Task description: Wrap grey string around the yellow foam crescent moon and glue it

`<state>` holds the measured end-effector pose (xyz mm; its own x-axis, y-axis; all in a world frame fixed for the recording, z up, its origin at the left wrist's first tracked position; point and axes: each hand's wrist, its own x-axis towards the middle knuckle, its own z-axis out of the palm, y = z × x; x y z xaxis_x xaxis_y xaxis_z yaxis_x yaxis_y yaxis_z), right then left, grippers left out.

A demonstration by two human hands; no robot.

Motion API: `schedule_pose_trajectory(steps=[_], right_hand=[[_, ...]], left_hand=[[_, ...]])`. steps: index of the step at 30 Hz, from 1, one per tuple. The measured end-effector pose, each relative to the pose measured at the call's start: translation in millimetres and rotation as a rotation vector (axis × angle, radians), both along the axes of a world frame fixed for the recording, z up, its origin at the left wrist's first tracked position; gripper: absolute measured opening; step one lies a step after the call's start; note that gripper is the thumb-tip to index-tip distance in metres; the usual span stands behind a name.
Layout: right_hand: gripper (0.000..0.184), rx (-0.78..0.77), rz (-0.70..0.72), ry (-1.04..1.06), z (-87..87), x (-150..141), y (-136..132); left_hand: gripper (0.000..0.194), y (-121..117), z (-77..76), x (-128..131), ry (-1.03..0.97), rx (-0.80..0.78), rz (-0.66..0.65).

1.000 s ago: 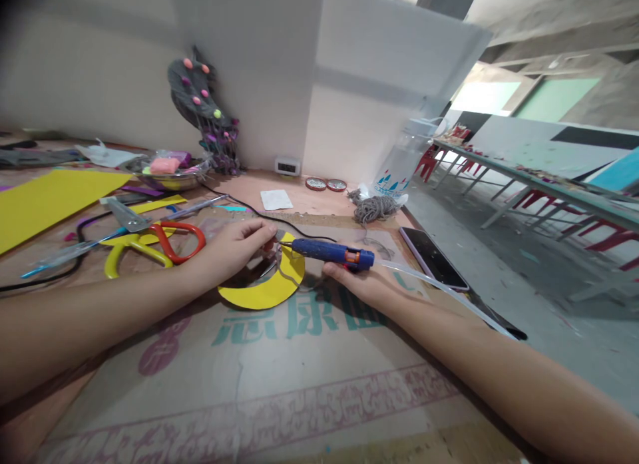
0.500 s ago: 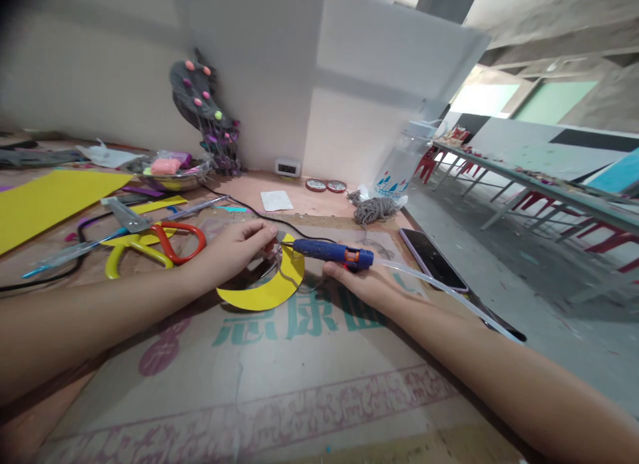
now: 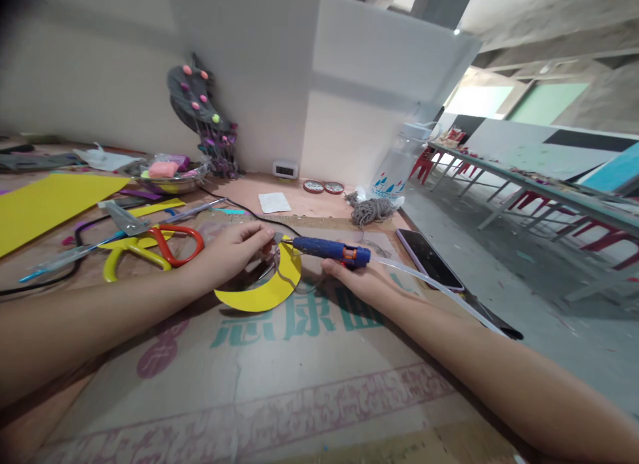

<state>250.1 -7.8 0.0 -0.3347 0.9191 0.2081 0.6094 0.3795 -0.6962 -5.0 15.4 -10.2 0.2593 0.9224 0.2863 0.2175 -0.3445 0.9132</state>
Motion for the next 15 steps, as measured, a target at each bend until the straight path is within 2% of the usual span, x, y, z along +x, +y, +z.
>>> schedule_pose_trajectory(steps=[8,15], right_hand=[[0.043,0.029,-0.058,-0.038,4.8,-2.5,-3.3],[0.038,0.059,-0.133,-0.05,4.7,-4.9,-6.8]], left_hand=[[0.032,0.9,-1.5,0.9,-0.027,-0.022,-0.006],[0.031,4.1,-4.5,1.1,-0.049,-0.042,-0.004]])
